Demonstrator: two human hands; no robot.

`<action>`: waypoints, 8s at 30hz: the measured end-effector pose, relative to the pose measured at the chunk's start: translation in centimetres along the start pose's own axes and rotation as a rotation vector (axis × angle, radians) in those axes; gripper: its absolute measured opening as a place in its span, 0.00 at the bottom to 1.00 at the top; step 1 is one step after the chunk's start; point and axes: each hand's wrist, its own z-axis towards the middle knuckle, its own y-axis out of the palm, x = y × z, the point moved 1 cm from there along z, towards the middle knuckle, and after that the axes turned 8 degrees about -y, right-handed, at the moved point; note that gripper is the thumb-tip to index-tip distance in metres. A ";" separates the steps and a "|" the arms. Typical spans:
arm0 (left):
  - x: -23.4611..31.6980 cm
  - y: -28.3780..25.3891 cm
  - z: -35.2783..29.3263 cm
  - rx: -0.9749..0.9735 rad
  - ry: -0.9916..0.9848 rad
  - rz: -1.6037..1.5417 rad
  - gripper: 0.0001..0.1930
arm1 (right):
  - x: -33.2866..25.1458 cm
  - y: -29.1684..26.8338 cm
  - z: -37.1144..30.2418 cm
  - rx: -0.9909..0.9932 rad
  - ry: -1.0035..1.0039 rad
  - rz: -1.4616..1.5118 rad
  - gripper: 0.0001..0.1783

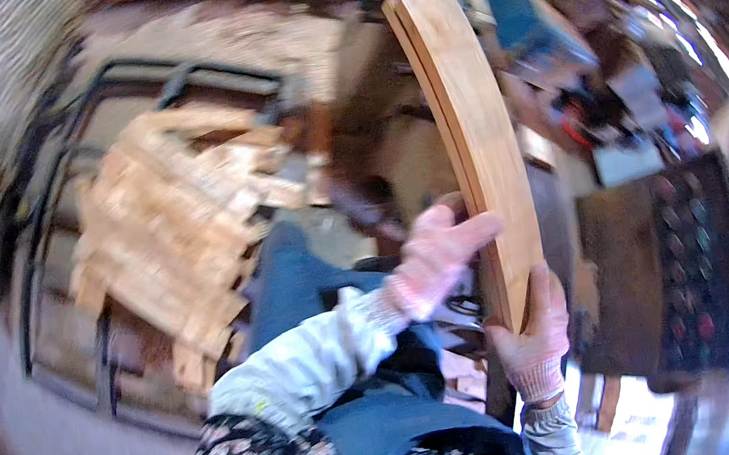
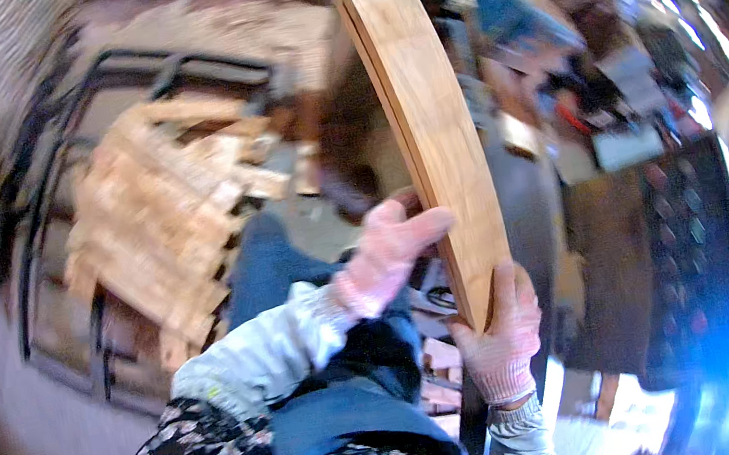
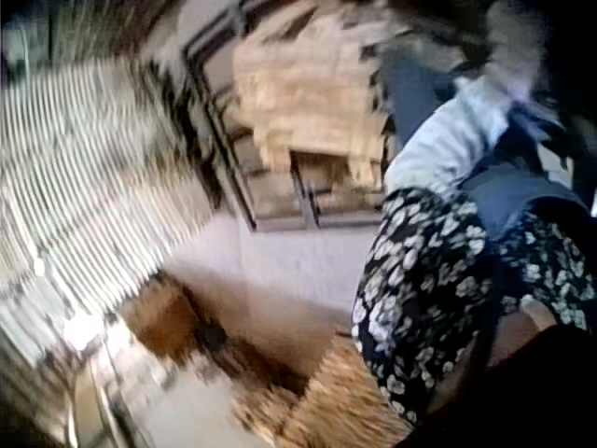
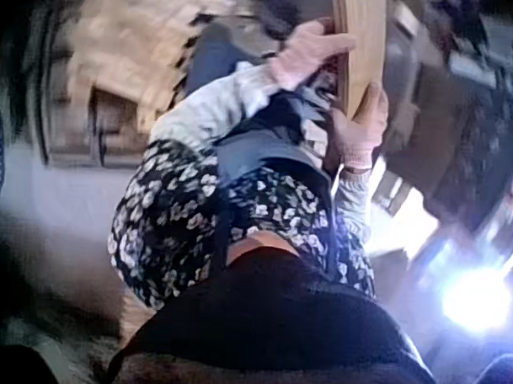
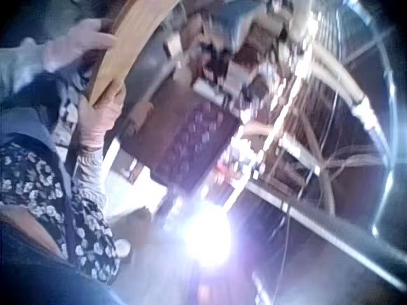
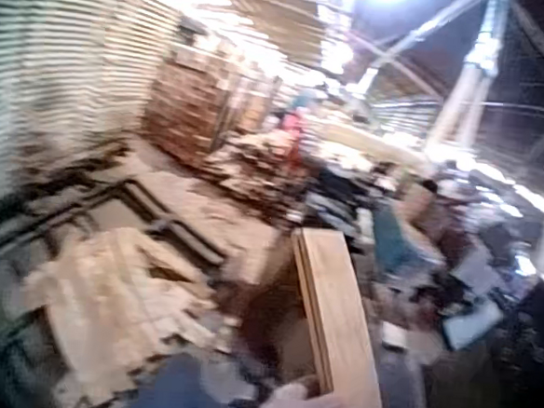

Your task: The person picks up curved wooden boards from a stack and feeds them through a belt sanding machine, smoothing both sides and placing them onto a new stack.

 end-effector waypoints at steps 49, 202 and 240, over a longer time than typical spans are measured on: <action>-9.8 -42.0 -9.3 0.661 -0.421 -0.374 0.34 | 14.6 5.2 4.1 0.309 0.041 -0.010 0.22; -25.7 -30.0 -3.6 0.816 -0.547 0.970 0.39 | 4.2 -1.8 -19.6 -0.148 0.722 0.258 0.52; -22.9 -56.3 -4.8 0.699 -1.153 1.359 0.60 | 11.7 5.0 -9.5 0.045 0.457 -0.071 0.33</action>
